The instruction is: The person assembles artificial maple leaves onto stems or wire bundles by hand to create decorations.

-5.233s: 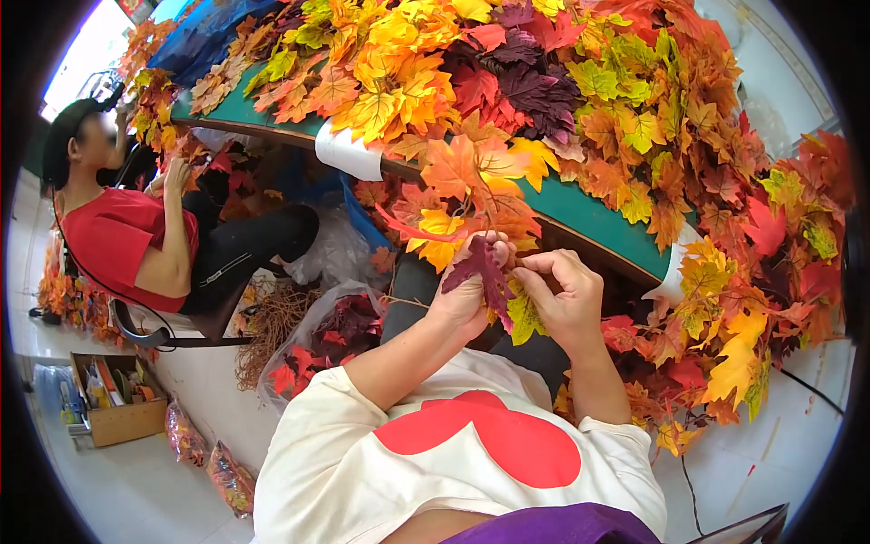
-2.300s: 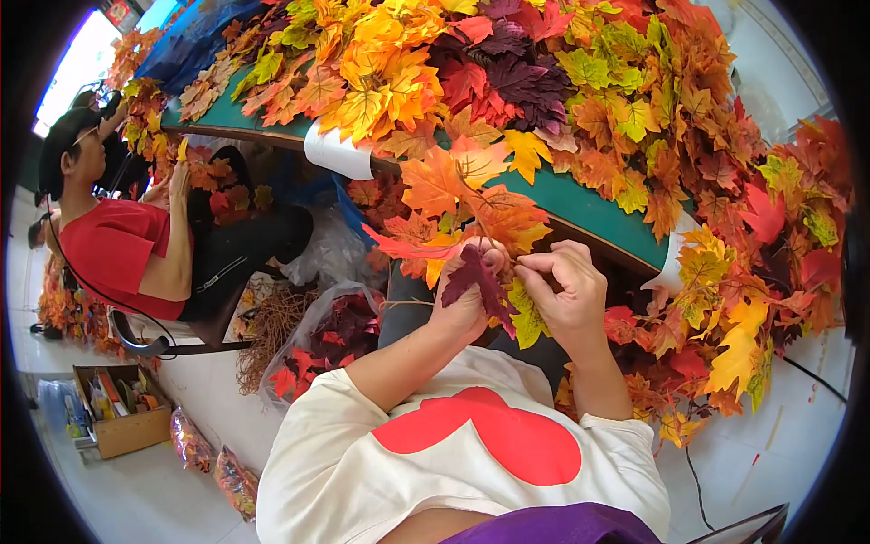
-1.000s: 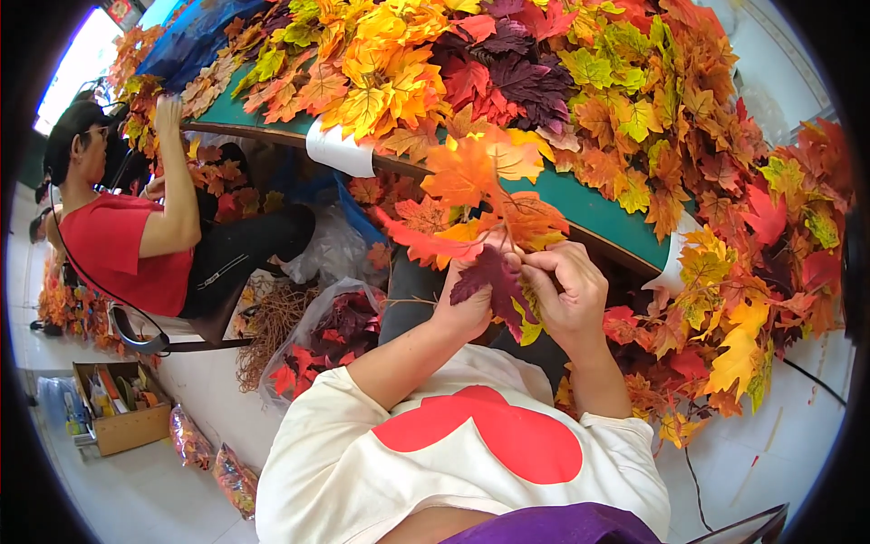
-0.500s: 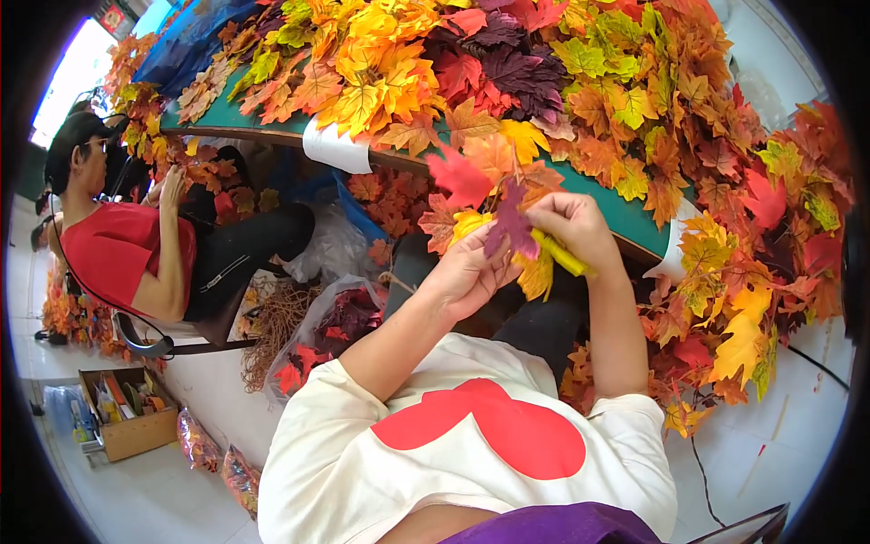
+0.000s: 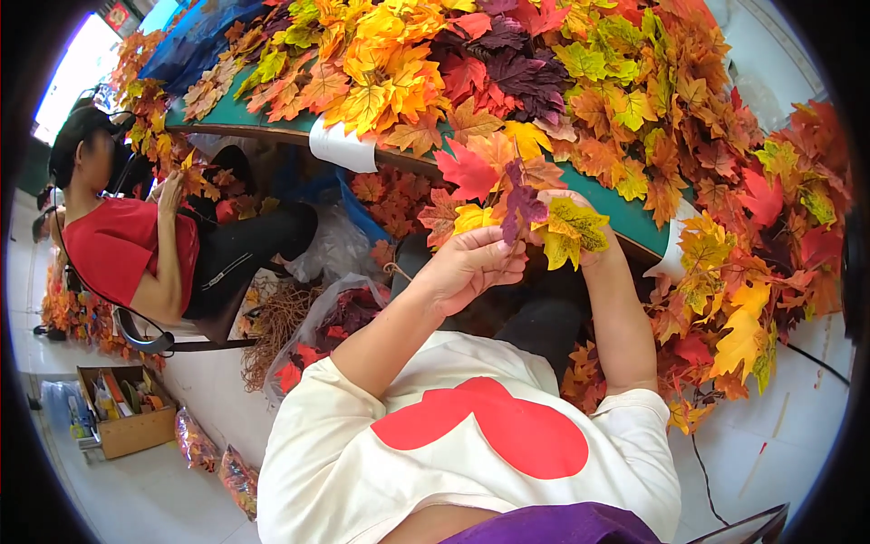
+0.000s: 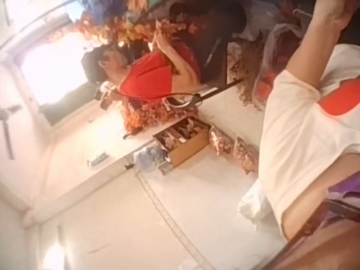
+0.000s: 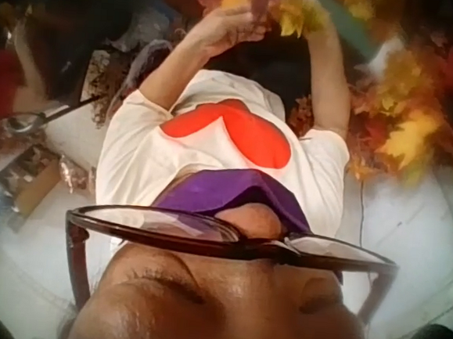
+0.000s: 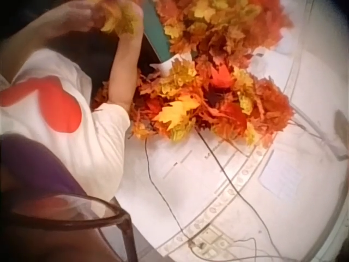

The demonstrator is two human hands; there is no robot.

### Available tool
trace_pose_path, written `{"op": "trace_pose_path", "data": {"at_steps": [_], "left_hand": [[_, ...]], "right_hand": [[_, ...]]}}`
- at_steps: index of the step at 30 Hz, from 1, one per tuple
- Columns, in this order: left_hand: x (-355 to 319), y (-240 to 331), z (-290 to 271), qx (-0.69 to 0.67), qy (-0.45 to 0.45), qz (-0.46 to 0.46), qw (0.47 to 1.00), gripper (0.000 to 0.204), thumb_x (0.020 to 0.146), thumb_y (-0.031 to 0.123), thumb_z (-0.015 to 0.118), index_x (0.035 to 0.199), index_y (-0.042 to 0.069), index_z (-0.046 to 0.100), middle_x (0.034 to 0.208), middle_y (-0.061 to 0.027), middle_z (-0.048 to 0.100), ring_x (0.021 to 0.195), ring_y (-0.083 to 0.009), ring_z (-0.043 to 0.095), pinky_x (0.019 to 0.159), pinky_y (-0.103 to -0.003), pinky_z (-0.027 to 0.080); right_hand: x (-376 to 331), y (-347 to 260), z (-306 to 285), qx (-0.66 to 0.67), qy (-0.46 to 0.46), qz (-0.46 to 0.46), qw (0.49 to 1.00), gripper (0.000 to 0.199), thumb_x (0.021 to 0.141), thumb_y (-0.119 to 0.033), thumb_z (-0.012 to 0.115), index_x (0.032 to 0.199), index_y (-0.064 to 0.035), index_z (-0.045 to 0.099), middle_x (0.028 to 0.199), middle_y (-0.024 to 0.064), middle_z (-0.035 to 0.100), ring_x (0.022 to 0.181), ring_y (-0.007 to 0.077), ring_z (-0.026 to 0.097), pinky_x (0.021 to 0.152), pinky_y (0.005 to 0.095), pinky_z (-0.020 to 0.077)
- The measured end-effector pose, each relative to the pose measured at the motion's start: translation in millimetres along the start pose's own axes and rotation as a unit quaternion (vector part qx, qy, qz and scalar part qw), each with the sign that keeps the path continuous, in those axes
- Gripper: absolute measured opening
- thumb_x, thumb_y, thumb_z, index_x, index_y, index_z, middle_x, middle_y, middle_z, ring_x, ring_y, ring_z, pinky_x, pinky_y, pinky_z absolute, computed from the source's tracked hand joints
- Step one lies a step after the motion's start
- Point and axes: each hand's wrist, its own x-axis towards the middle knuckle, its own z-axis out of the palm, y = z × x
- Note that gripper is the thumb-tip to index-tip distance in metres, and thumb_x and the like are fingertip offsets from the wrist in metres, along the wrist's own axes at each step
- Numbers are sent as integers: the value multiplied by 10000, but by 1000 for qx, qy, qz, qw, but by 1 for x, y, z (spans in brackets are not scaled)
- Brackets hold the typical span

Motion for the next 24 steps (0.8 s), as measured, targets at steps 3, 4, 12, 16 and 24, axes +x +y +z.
{"op": "trace_pose_path", "data": {"at_steps": [3,4,12,16,24], "left_hand": [[-2,4,0,-11,1,-5,1000,223,856,87,541,1069,22,549,966,-87,620,862,-191,617,787,-336,507],[-3,5,0,-20,1,-8,1000,233,856,95,544,1077,21,548,961,-84,622,860,-190,617,784,-337,507],[-15,9,-1,466,52,131,874,231,808,76,606,1013,-31,592,883,-49,639,776,-83,596,714,-220,486],[-26,16,15,402,62,74,911,233,811,93,607,1009,-28,587,873,-60,628,649,-90,569,605,-226,486],[-57,6,48,231,69,143,960,166,853,61,538,992,-29,549,855,-131,623,581,-120,583,504,-216,494]], "right_hand": [[0,6,3,94,-1,-26,995,310,849,-240,524,1031,10,546,926,120,624,748,215,632,656,329,538],[1,8,5,163,34,-25,986,324,861,-258,506,1056,-1,537,973,126,617,788,236,630,677,360,539],[8,4,-3,285,-41,-25,957,331,901,-269,416,1091,-20,526,1022,122,603,894,258,606,768,406,514],[3,-12,28,197,21,-33,980,291,877,-231,460,1076,-33,536,985,124,612,845,252,620,723,382,524],[38,23,57,13,-19,73,997,180,847,-183,539,912,-29,602,815,79,618,640,165,609,578,255,502]]}}
